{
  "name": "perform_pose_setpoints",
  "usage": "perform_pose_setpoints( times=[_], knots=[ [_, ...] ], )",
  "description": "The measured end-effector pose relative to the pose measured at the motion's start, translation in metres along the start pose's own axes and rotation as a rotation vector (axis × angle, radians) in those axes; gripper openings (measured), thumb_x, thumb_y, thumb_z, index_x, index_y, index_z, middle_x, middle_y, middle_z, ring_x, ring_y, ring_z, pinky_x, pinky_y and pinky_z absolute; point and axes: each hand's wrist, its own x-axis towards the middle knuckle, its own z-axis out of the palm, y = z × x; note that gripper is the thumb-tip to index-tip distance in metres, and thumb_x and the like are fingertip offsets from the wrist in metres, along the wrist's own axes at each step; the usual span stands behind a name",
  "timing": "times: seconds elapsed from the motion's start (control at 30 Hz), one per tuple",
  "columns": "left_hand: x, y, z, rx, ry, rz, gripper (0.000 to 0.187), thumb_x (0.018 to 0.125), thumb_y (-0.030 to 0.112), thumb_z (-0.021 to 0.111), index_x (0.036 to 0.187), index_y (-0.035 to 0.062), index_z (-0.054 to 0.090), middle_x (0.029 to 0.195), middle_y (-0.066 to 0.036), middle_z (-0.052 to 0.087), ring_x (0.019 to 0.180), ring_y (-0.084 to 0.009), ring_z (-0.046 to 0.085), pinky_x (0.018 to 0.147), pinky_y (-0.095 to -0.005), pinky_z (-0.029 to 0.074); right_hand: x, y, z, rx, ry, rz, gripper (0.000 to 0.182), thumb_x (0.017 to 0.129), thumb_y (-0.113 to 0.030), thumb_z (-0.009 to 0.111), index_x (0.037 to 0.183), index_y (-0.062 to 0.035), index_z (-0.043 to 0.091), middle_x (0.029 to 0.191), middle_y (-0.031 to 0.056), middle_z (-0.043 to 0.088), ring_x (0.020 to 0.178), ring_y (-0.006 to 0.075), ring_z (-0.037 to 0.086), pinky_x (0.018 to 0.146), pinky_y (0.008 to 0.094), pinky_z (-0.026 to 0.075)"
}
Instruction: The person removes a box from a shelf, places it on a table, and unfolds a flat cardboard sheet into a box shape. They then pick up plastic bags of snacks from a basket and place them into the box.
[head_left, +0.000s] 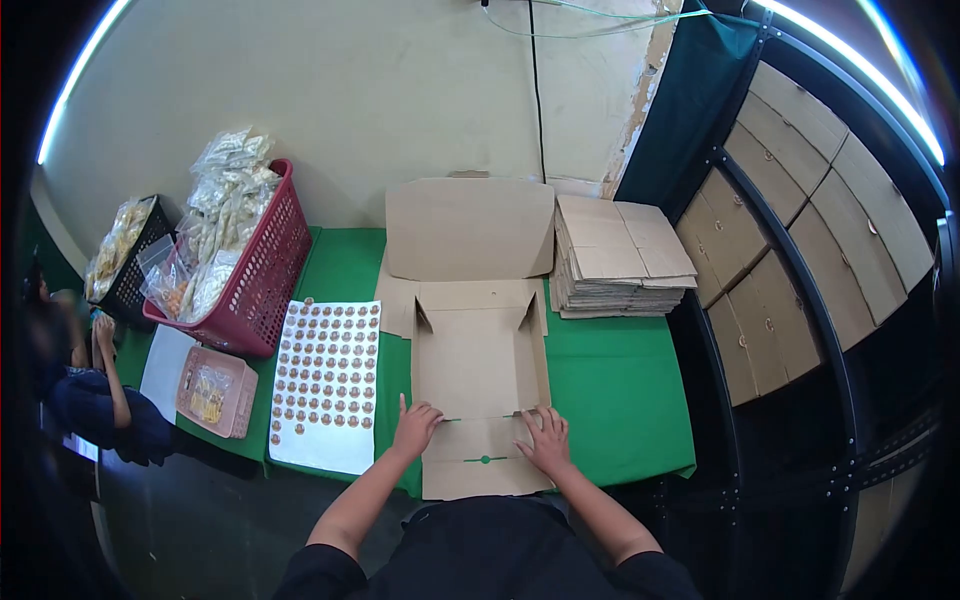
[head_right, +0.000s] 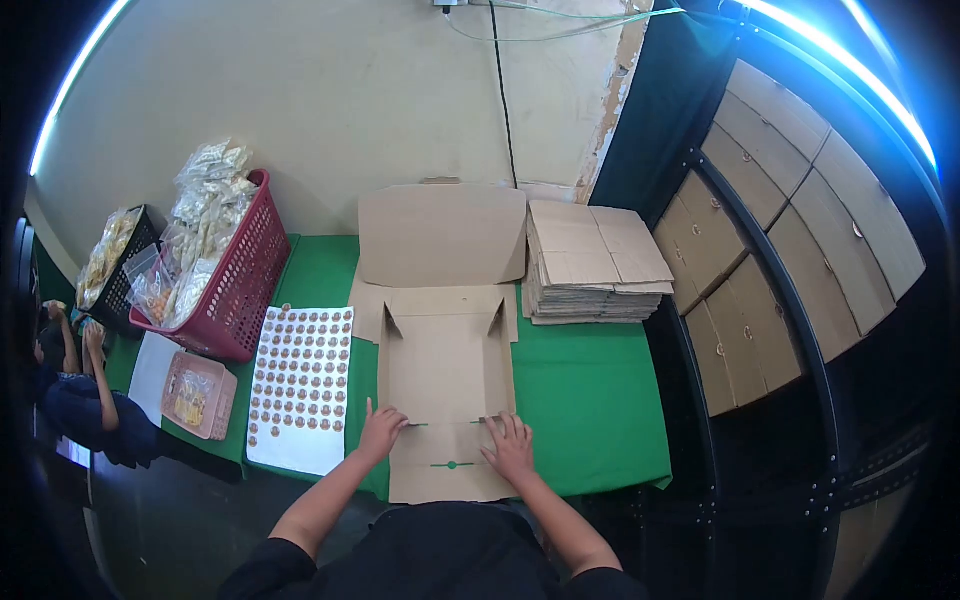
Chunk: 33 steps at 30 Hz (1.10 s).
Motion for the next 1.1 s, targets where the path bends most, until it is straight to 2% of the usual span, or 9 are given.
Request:
perform_pose_setpoints(
  times=[0.13,0.2,0.37,0.57,0.63,0.77,0.87,0.93,1.1],
  knots=[
    [0.000,-0.005,0.004,-0.065,0.023,-0.007,0.012,0.083,0.018,0.057,0.086,0.0078,0.062,0.086,-0.004,0.061,0.094,-0.0227,0.054,0.100,-0.0506,0.030,-0.005,0.010,-0.011,-0.091,-0.163,-0.142,0.078,0.071,-0.057,0.062,0.136,-0.0225,0.035,0.142,0.0101,0.026,0.134,0.0313,0.019,0.105,0.0498,0.014],
    [0.002,-0.009,0.005,-0.204,0.021,0.004,0.012,0.081,0.016,0.058,0.085,0.0058,0.062,0.084,-0.006,0.061,0.090,-0.0251,0.054,0.088,-0.0415,0.040,-0.001,0.012,-0.028,-0.077,-0.203,-0.178,0.083,0.068,-0.059,0.064,0.137,-0.0229,0.034,0.144,0.0101,0.023,0.135,0.0321,0.016,0.105,0.0511,0.013],
    [0.005,-0.007,0.001,-0.208,0.041,0.016,0.011,0.080,0.014,0.058,0.082,0.0042,0.061,0.082,-0.008,0.061,0.086,-0.0265,0.054,0.080,-0.0373,0.042,0.008,0.013,-0.056,-0.078,-0.398,-0.288,0.094,0.060,-0.064,0.068,0.138,-0.0237,0.032,0.145,0.0106,0.020,0.136,0.0343,0.013,0.106,0.0541,0.012],
    [0.008,-0.005,-0.001,-0.204,0.051,0.009,0.011,0.080,0.014,0.058,0.081,0.0043,0.061,0.079,-0.008,0.060,0.083,-0.0264,0.054,0.079,-0.0376,0.042,-0.018,0.012,-0.041,0.078,-0.404,-0.370,0.083,0.060,-0.053,0.073,0.130,-0.0209,0.042,0.141,0.0116,0.027,0.135,0.0320,0.017,0.106,0.0541,0.014],
    [0.007,-0.006,-0.001,-0.209,0.062,0.006,0.011,0.080,0.015,0.058,0.081,0.0044,0.061,0.079,-0.008,0.060,0.083,-0.0263,0.054,0.079,-0.0376,0.042,-0.033,0.012,-0.037,0.032,-0.553,-0.445,0.075,0.061,-0.043,0.075,0.126,-0.0201,0.044,0.136,0.0085,0.034,0.133,0.0297,0.022,0.107,0.0538,0.013],
    [0.012,-0.007,0.001,-0.242,0.049,-0.013,0.012,0.080,0.015,0.059,0.081,0.0037,0.062,0.079,-0.009,0.060,0.083,-0.0272,0.053,0.078,-0.0378,0.042,-0.050,0.021,-0.016,-0.013,-0.621,-0.345,0.066,0.064,-0.035,0.074,0.123,-0.0220,0.048,0.132,0.0054,0.039,0.131,0.0268,0.026,0.106,0.0546,0.014],
    [0.013,-0.009,0.000,-0.266,0.015,-0.038,0.013,0.081,0.016,0.059,0.081,0.0032,0.062,0.080,-0.010,0.061,0.083,-0.0278,0.053,0.077,-0.0378,0.043,-0.057,0.019,-0.022,0.030,-0.467,-0.354,0.046,0.067,-0.029,0.072,0.110,-0.0203,0.059,0.128,0.0050,0.044,0.130,0.0282,0.029,0.106,0.0540,0.015],
    [0.014,-0.009,-0.002,-0.269,-0.002,-0.042,0.014,0.081,0.017,0.059,0.081,0.0032,0.063,0.080,-0.010,0.061,0.083,-0.0277,0.053,0.077,-0.0377,0.043,-0.065,0.027,-0.019,0.239,-0.093,-0.173,0.025,0.068,-0.022,0.072,0.092,-0.0167,0.067,0.126,0.0071,0.046,0.130,0.0321,0.028,0.106,0.0517,0.018],
    [0.015,-0.004,-0.006,-0.324,-0.081,-0.144,0.014,0.080,0.015,0.061,0.089,0.0037,0.062,0.086,-0.009,0.062,0.089,-0.0268,0.055,0.081,-0.0369,0.044,-0.037,0.017,-0.015,0.536,0.118,0.165,0.012,0.070,-0.017,0.072,0.080,-0.0125,0.066,0.130,0.0092,0.044,0.131,0.0373,0.025,0.105,0.0499,0.021]
  ],
)
